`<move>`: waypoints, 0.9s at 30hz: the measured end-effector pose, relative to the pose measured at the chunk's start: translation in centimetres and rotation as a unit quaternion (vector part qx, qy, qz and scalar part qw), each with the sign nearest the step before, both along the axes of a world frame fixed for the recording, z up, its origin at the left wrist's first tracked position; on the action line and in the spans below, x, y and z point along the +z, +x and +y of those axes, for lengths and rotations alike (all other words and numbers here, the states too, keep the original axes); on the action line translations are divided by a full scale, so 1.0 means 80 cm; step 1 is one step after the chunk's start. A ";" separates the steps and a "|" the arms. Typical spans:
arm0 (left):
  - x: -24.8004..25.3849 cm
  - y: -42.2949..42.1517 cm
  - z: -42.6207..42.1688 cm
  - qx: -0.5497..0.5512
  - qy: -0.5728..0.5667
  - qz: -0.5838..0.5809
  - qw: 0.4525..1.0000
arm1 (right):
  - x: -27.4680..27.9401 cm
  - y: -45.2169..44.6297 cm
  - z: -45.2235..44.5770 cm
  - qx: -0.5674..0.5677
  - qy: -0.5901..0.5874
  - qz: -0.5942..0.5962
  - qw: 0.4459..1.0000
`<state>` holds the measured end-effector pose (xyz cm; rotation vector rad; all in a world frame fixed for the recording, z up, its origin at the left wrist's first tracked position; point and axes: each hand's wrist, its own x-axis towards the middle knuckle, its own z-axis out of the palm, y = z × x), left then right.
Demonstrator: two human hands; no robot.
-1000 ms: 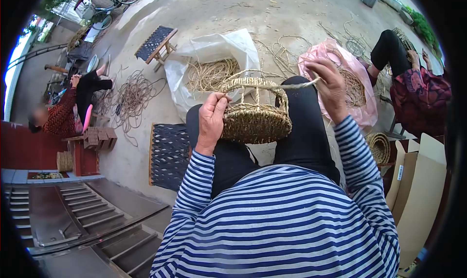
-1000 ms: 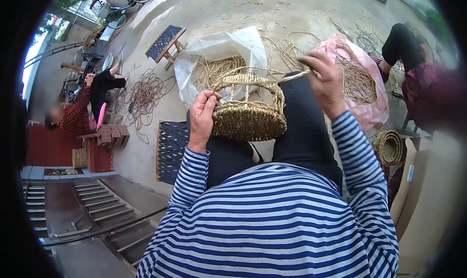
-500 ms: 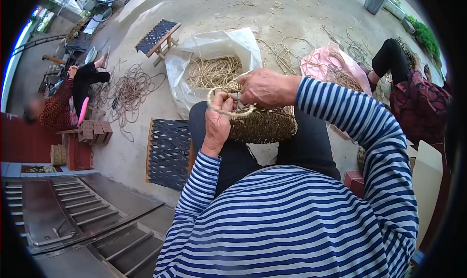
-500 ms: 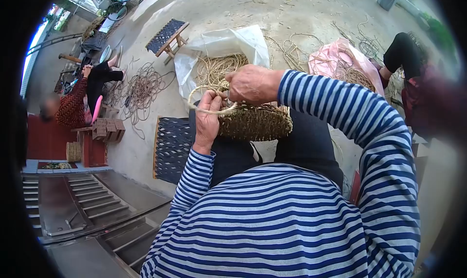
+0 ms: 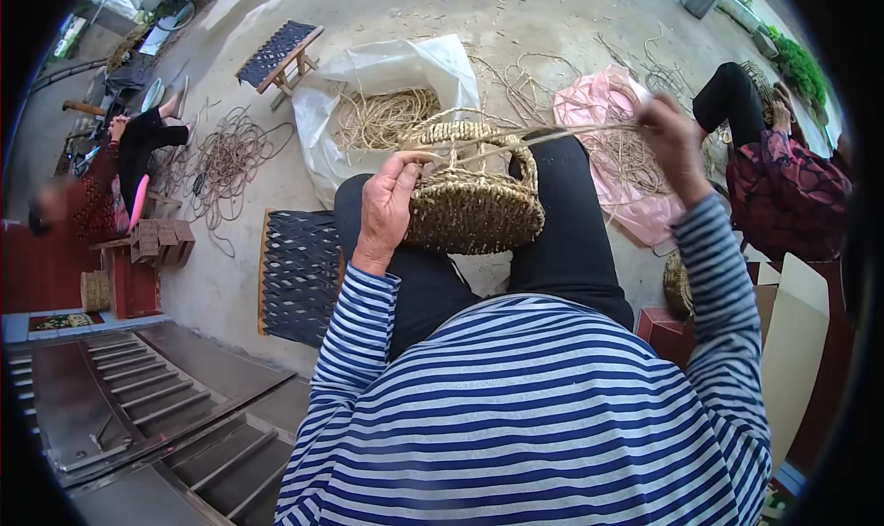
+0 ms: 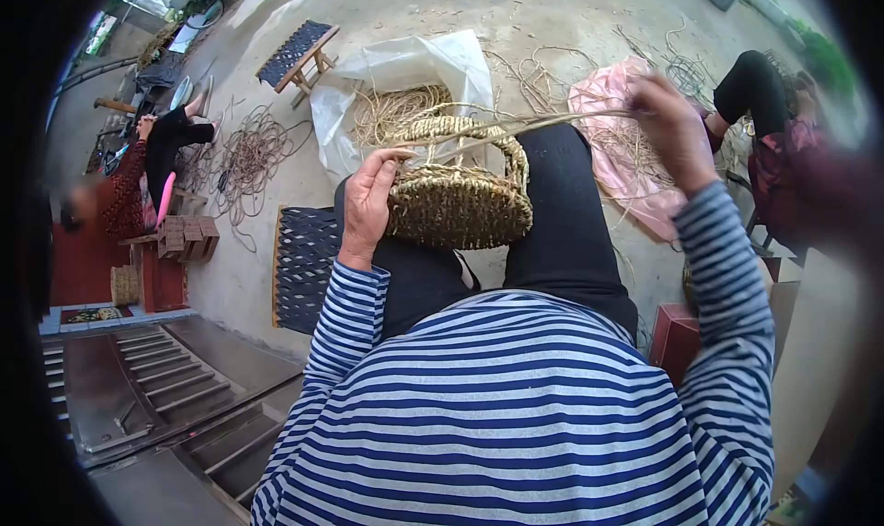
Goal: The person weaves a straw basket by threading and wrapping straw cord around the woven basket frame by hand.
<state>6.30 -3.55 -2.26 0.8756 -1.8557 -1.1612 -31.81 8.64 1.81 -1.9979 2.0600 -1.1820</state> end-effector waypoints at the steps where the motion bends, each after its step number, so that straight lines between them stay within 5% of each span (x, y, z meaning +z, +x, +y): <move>1: 0.002 -0.004 0.001 -0.002 0.001 0.001 1.000 | -0.008 -0.046 0.032 -0.060 0.008 -0.011 0.998; 5: 0.011 -0.016 0.005 -0.046 -0.100 -0.031 0.993 | -0.040 -0.043 0.088 -0.063 0.055 -0.029 0.996; 6: 0.008 -0.014 0.003 -0.028 -0.090 -0.028 0.995 | -0.040 -0.041 0.086 -0.065 0.215 -0.105 0.969; 9: 0.006 -0.014 0.005 0.000 -0.165 -0.039 0.986 | -0.015 -0.017 0.082 0.101 0.331 -0.076 0.935; 12: 0.025 -0.019 0.015 0.020 -0.272 -0.078 0.959 | -0.009 0.013 0.038 0.138 0.223 -0.228 0.938; 14: 0.044 -0.027 0.026 0.059 -0.355 -0.122 0.925 | -0.016 0.045 0.000 0.151 0.171 -0.219 0.949; 18: 0.058 -0.049 0.023 -0.078 -0.372 -0.154 0.912 | -0.005 0.111 -0.063 0.166 0.343 -0.215 0.899; 24: 0.054 -0.058 0.017 -0.112 -0.348 -0.157 0.917 | -0.027 0.108 -0.056 0.209 0.246 -0.260 0.910; 26: 0.049 -0.056 0.014 -0.113 -0.337 -0.138 0.925 | -0.055 0.057 -0.025 0.057 0.216 -0.480 0.849; 27: 0.048 -0.056 0.012 -0.113 -0.337 -0.132 0.925 | -0.082 0.010 -0.009 -0.027 0.104 -0.587 0.803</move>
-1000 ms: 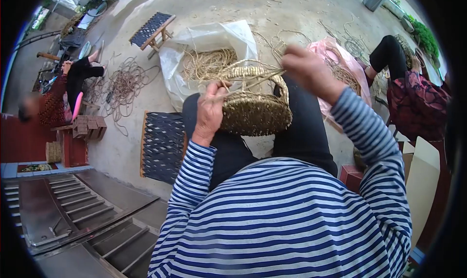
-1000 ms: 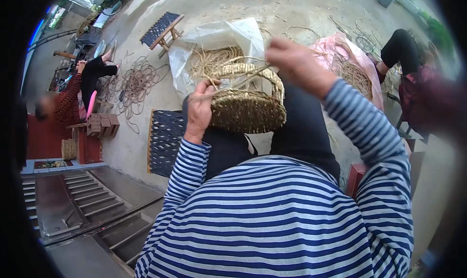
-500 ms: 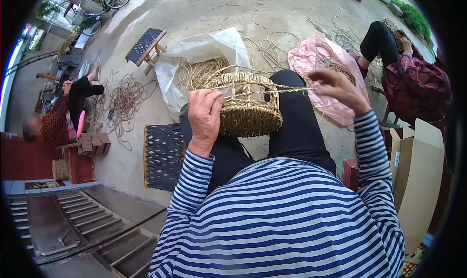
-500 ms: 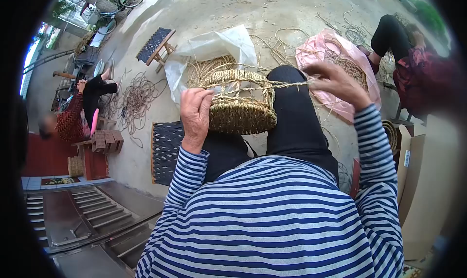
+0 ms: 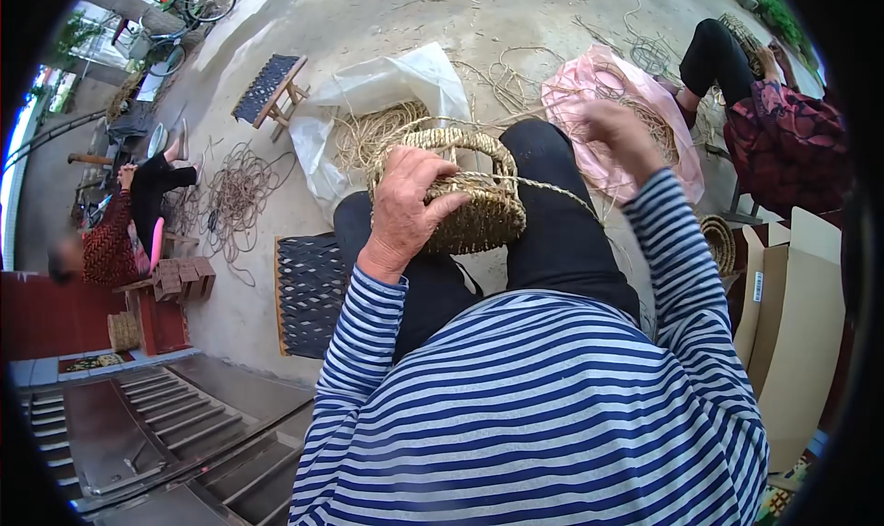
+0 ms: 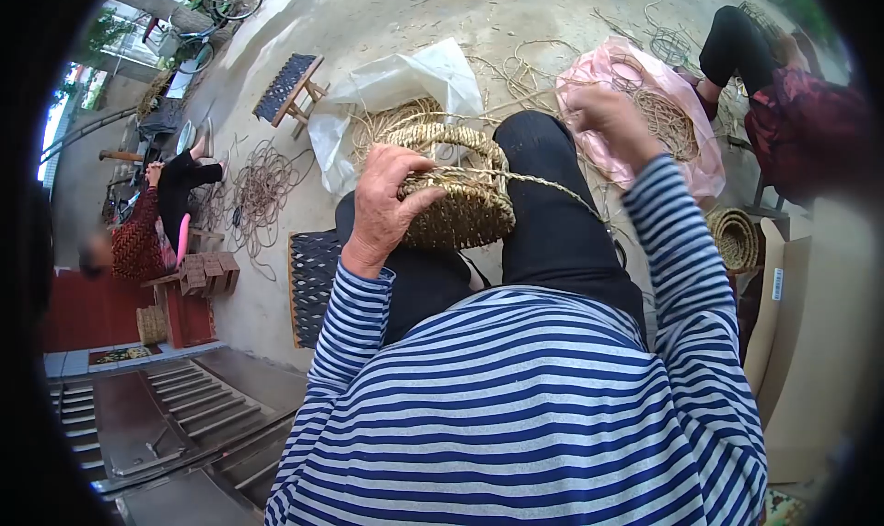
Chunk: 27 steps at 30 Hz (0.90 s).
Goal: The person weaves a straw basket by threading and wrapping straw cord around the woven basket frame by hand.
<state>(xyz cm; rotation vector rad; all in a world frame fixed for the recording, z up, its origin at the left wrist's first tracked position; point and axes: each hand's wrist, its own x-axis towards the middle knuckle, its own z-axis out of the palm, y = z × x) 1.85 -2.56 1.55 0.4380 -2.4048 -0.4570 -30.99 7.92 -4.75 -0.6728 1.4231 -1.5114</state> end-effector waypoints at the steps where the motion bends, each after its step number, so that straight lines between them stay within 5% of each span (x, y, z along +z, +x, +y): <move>1: 0.001 0.000 0.000 0.003 0.004 0.001 1.000 | -0.057 -0.087 0.023 -0.069 -0.051 -0.077 0.993; 3: -0.001 -0.002 -0.002 0.003 0.020 -0.008 1.000 | -0.068 -0.156 0.093 -0.326 -0.118 -0.281 0.895; 7: 0.004 -0.006 -0.004 0.003 0.068 -0.020 0.998 | -0.220 -0.292 0.240 -0.563 -0.087 -0.266 0.777; 9: 0.006 -0.012 -0.002 0.008 0.049 -0.031 0.998 | -0.244 -0.256 0.239 -0.544 -0.021 -0.253 0.800; 11: 0.006 -0.016 -0.001 0.013 0.046 -0.032 0.998 | -0.184 -0.157 0.195 -0.387 0.249 -0.074 0.885; 13: 0.012 -0.023 -0.001 0.007 0.043 -0.065 0.997 | -0.214 -0.142 0.163 -0.105 0.293 0.212 0.926; 15: 0.014 -0.027 0.003 0.004 0.040 -0.101 0.994 | -0.117 -0.057 0.109 -0.025 0.271 0.343 0.899; 16: 0.012 -0.031 0.006 0.018 0.031 -0.105 0.994 | -0.090 -0.019 0.090 -0.042 0.080 0.417 0.904; 18: 0.009 -0.032 0.007 0.036 0.037 -0.088 0.995 | -0.002 0.052 0.063 0.080 0.018 0.279 0.957; 20: 0.008 -0.027 0.004 0.028 0.068 -0.069 0.995 | 0.021 0.090 0.042 0.149 -0.064 0.301 0.940; 22: 0.012 -0.019 0.005 0.017 0.116 -0.032 0.993 | 0.032 0.103 0.025 0.112 -0.096 0.478 0.866; 27: 0.021 0.007 0.003 0.042 0.214 0.028 0.975 | 0.010 0.091 0.006 0.088 -0.064 0.525 0.844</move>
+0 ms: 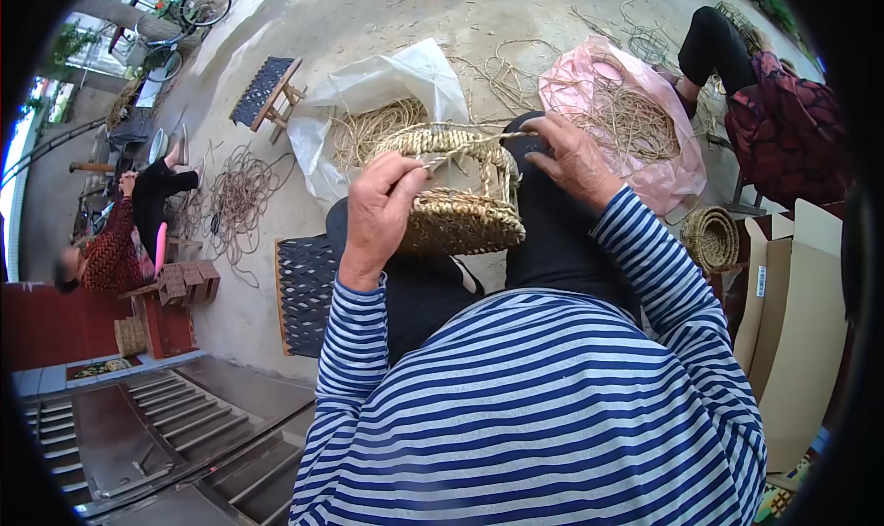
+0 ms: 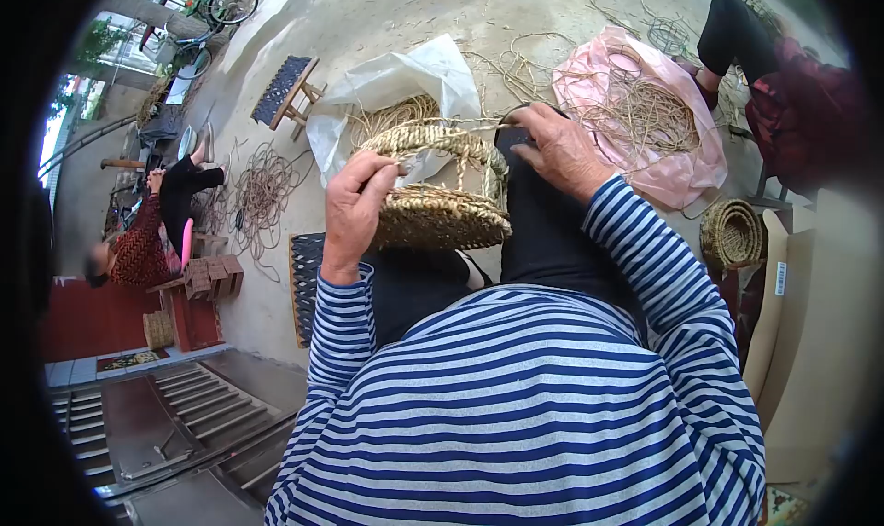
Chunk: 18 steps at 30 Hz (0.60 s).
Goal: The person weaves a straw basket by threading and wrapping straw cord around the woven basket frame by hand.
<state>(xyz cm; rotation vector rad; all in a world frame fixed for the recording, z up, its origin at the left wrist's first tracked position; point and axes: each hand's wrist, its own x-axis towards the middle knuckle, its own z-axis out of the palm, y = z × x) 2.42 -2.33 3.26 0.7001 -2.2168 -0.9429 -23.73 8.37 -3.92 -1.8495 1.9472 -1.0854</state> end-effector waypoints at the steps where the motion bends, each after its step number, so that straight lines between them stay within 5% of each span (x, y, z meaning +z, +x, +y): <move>1: -0.002 0.005 0.001 0.015 0.038 0.021 0.999 | -0.004 -0.001 -0.003 -0.025 -0.021 -0.011 0.999; 6: -0.034 0.023 -0.001 0.034 0.130 0.059 0.989 | -0.021 -0.007 -0.024 0.019 -0.012 0.065 0.998; 9: -0.054 0.032 -0.012 0.051 0.140 0.114 0.982 | -0.045 -0.043 -0.041 -0.059 -0.061 0.113 0.990; 12: -0.055 0.033 -0.015 0.068 0.159 0.132 0.976 | -0.064 -0.097 -0.049 -0.116 0.013 0.087 0.989; 14: -0.057 0.035 -0.017 0.079 0.215 0.134 0.964 | -0.029 -0.084 -0.061 -0.113 -0.044 0.044 0.992; 18: -0.065 0.035 -0.023 0.085 0.242 0.199 0.946 | 0.077 0.035 -0.080 0.122 -0.234 -0.067 0.962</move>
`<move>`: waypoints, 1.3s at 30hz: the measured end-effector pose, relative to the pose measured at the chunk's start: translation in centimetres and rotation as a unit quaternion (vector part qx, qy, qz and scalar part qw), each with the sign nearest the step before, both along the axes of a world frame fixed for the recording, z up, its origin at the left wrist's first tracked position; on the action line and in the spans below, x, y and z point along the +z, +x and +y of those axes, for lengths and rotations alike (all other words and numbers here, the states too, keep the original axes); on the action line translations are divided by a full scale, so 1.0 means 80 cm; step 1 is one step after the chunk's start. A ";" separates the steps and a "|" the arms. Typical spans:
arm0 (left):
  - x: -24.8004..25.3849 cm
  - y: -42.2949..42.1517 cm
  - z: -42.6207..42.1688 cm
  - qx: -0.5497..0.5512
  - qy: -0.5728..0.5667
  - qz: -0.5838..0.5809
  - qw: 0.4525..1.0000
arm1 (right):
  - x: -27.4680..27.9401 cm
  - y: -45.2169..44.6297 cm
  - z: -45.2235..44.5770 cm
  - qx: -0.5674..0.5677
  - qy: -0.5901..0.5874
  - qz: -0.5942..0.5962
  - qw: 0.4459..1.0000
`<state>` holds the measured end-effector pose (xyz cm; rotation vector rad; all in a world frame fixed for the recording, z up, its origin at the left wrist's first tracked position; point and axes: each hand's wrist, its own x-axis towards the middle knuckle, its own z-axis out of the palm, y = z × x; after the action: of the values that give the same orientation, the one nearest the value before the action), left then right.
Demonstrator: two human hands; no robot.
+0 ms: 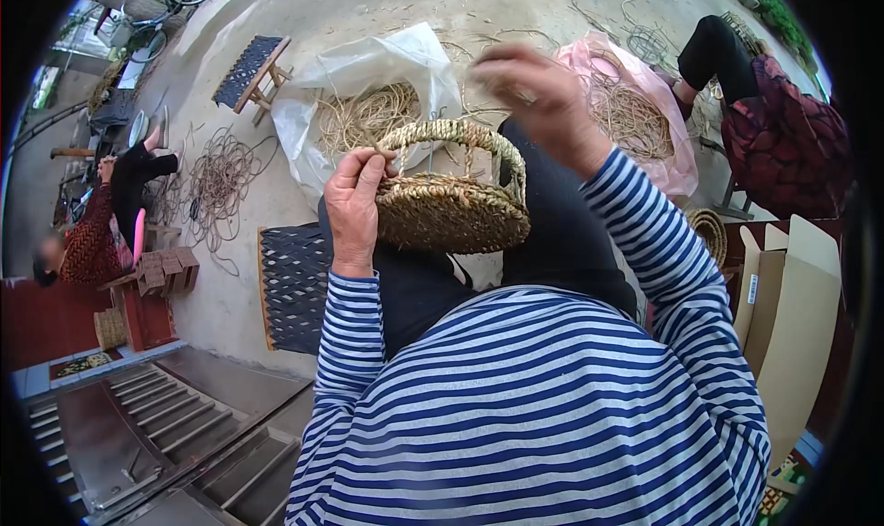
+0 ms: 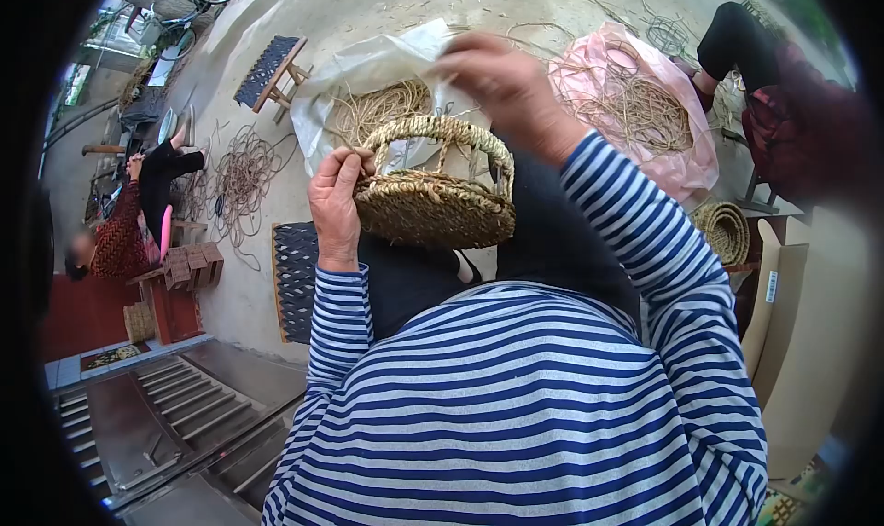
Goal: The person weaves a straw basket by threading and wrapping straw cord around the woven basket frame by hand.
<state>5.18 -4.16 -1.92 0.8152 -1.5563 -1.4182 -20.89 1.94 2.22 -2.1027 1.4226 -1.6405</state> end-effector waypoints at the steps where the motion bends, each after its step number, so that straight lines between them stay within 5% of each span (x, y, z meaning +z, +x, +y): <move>1: 0.000 -0.001 0.000 0.002 0.017 0.014 1.000 | -0.001 0.017 -0.009 0.066 -0.032 0.073 0.995; 6: 0.004 -0.001 0.004 0.005 0.004 0.008 1.000 | -0.021 0.050 -0.027 0.200 0.035 0.243 0.948; 9: 0.006 -0.002 0.007 0.006 0.002 0.007 1.000 | 0.000 0.050 -0.035 0.169 0.014 0.364 0.916; 13: 0.006 -0.006 0.005 -0.007 -0.009 -0.025 1.000 | 0.000 0.062 -0.057 0.238 0.098 0.422 0.870; 17: -0.006 0.001 -0.002 0.000 -0.008 -0.015 1.000 | 0.000 0.056 -0.052 0.236 0.048 0.434 0.868; 24: 0.004 0.003 -0.007 -0.033 0.006 -0.015 0.999 | -0.017 -0.001 0.029 -0.030 0.007 0.238 0.971; 29: 0.010 -0.004 -0.007 -0.061 -0.138 -0.062 0.987 | -0.055 -0.150 0.185 -0.331 0.159 0.112 0.923; 30: 0.013 -0.009 -0.006 -0.074 -0.167 -0.073 0.980 | -0.081 -0.156 0.206 -0.326 0.130 0.207 0.913; 35: 0.001 -0.008 -0.010 -0.051 -0.147 -0.072 0.985 | -0.074 -0.122 0.212 -0.083 0.437 -0.024 0.895; 39: 0.025 -0.014 0.000 -0.024 -0.305 -0.151 0.940 | -0.039 -0.104 0.145 -0.096 0.287 -0.090 0.949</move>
<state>4.10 -4.19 0.05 0.6275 -2.1098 -0.7742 -29.23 13.50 -0.92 -1.4946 1.8074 -1.2196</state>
